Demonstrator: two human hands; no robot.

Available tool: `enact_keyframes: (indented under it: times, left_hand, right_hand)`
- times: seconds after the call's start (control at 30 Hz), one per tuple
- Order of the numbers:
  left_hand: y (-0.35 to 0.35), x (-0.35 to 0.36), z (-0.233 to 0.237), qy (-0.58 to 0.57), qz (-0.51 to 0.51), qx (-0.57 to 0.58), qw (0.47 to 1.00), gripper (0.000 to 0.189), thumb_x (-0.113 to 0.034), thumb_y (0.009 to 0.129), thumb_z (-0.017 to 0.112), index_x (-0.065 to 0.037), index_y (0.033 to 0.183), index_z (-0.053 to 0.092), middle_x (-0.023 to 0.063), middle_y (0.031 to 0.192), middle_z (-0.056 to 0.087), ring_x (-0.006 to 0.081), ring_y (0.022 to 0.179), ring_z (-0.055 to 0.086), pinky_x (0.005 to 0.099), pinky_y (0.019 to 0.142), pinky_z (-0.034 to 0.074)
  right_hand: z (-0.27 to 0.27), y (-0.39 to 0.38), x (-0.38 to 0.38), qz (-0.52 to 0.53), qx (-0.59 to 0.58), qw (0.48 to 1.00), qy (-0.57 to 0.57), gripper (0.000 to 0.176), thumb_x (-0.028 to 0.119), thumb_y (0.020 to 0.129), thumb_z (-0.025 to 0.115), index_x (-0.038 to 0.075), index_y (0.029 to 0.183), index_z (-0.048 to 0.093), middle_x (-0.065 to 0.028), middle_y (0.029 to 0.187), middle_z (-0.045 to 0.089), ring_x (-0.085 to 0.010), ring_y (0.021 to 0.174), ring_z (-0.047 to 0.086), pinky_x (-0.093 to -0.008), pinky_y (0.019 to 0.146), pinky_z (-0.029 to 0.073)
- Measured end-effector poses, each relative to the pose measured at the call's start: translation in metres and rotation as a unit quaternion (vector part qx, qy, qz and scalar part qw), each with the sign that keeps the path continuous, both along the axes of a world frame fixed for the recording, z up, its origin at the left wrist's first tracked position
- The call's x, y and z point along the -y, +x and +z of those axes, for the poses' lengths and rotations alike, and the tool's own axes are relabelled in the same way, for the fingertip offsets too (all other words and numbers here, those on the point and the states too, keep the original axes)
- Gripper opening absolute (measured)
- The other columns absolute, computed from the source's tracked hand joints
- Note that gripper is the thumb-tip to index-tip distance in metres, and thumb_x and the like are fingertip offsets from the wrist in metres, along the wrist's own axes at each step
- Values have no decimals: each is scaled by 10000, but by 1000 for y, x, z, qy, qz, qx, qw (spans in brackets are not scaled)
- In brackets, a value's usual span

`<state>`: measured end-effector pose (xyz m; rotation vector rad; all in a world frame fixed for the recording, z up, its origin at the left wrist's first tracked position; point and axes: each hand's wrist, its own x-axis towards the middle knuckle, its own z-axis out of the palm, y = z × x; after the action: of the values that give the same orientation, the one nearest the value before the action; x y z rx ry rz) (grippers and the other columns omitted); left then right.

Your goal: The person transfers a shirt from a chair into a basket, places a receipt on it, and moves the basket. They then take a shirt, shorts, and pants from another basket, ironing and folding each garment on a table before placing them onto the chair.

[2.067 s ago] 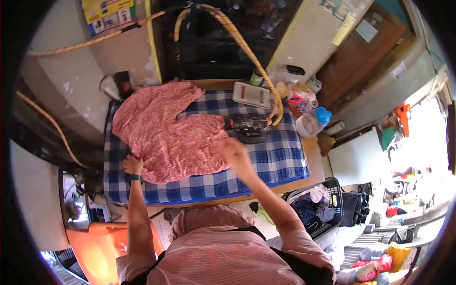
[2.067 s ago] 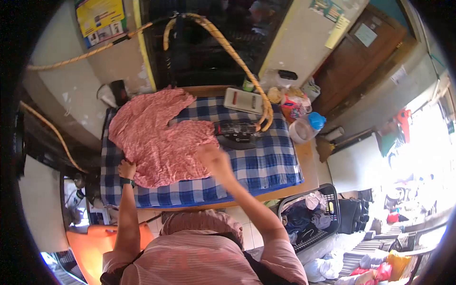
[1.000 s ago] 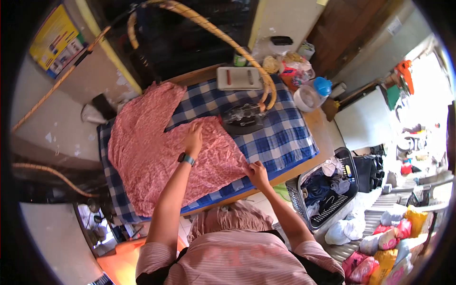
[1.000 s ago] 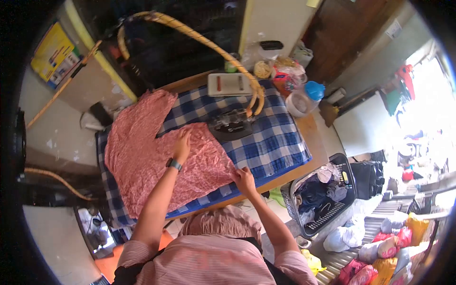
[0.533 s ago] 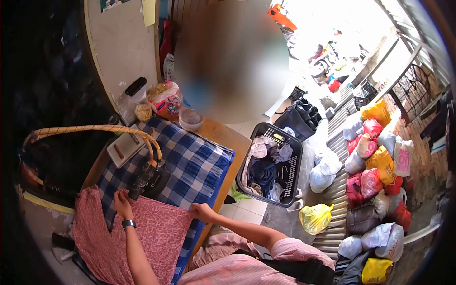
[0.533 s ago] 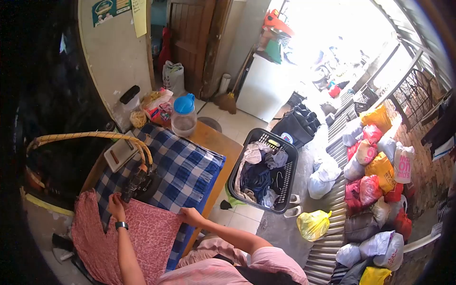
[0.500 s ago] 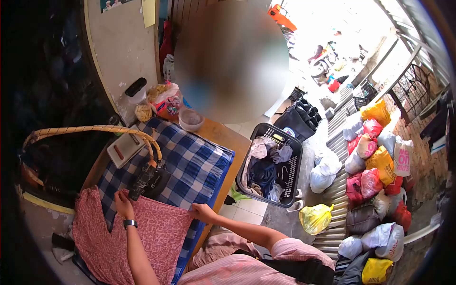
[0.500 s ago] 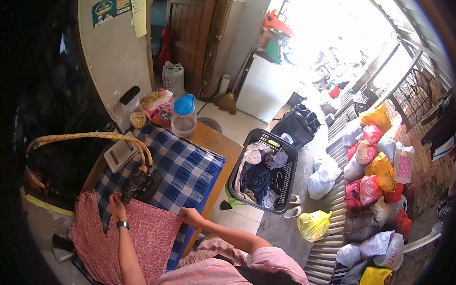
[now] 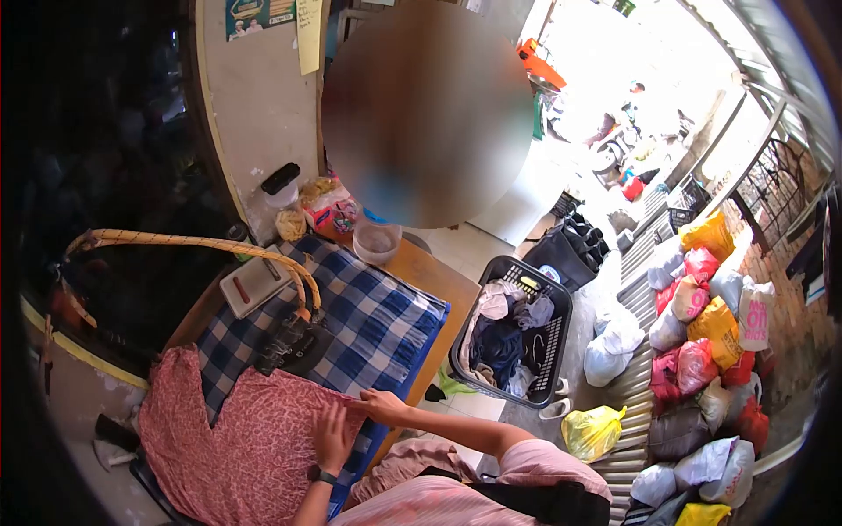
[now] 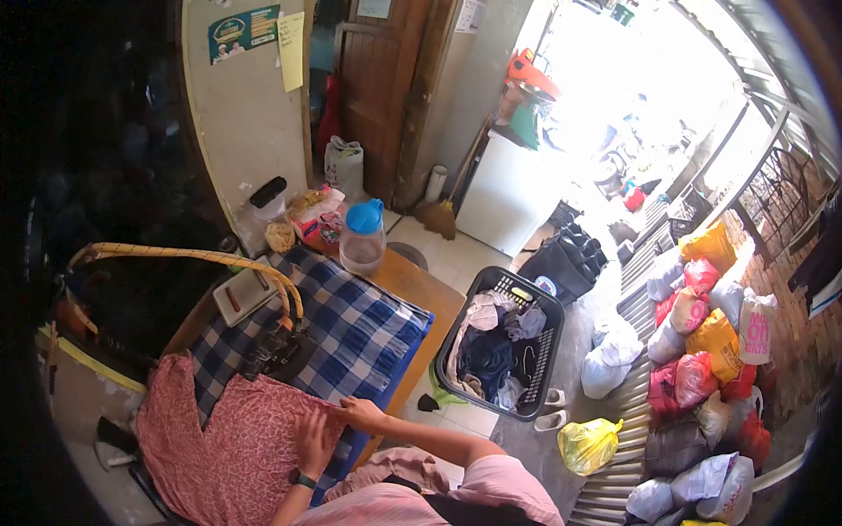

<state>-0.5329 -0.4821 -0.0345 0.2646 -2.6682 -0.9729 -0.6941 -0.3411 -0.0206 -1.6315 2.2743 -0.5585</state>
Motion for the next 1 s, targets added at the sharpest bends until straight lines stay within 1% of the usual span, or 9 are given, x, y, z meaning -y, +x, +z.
enact_keyframes:
  times: [0.07,0.17,0.23,0.33,0.6,0.7,0.87,0.93,1.0]
  left_hand:
    - [0,-18,1,-234,-52,57,969,492,-368,930,471,-101,1342,485,187,1445,377,430,1363,272,586,1119,172]
    - [-4,-20,6,-178,-43,79,980,575,-469,896,494,-206,1406,450,203,1468,344,476,1367,222,656,1095,115]
    - [-5,-21,11,-196,-41,86,976,576,-487,892,497,-219,1401,459,209,1468,341,482,1373,201,661,1093,106]
    - [-6,-20,14,-205,-49,85,974,597,-520,886,502,-219,1400,460,216,1458,344,492,1375,176,672,1086,94]
    - [-18,-27,4,-144,-16,79,986,779,-737,844,368,-231,1436,396,164,1508,265,423,1358,246,634,1080,172]
    - [-15,-24,3,-236,-57,109,964,848,-714,854,385,-106,1444,357,208,1530,210,430,1405,146,623,1085,155]
    - [10,-18,23,122,-28,-9,992,765,-558,907,481,-39,1447,326,239,1480,314,414,1368,296,575,1101,210]
    - [41,-12,14,27,4,-2,1000,695,-433,907,553,-23,1429,346,267,1451,342,447,1324,350,514,1096,275]
    - [81,-14,-11,-4,122,-19,992,620,-342,914,555,-17,1409,371,263,1445,353,440,1303,377,481,1083,307]
  right_hand:
    - [13,-10,9,41,-7,999,29,280,162,769,597,112,1045,608,-121,903,532,-307,973,540,-433,779,481]
    - [69,-35,51,142,-94,983,66,338,181,761,599,116,1092,619,-125,1024,539,-316,1088,471,-435,904,416]
    - [79,-56,98,112,-226,948,-195,458,243,725,656,115,1163,613,-154,1177,508,-321,1125,460,-403,932,402]
    - [131,-82,153,125,-319,908,-240,563,238,697,695,98,1228,573,-157,1211,486,-296,1115,460,-378,939,405]
    - [116,-116,263,433,-217,873,51,436,417,612,730,72,875,690,-168,1060,599,-325,975,607,-439,811,501]
    - [107,-118,261,368,-70,925,63,372,343,619,713,41,835,683,-168,871,662,-330,856,642,-424,771,513]
    - [84,-128,249,315,77,944,-61,346,281,635,702,-14,811,661,-163,730,679,-293,680,660,-389,656,532]
    - [109,-127,233,101,227,938,242,363,273,652,692,-55,798,639,-152,645,660,-265,568,648,-371,573,527]
    - [98,-128,224,54,265,937,219,378,281,664,686,-71,788,630,-157,633,655,-263,543,644,-379,551,523]
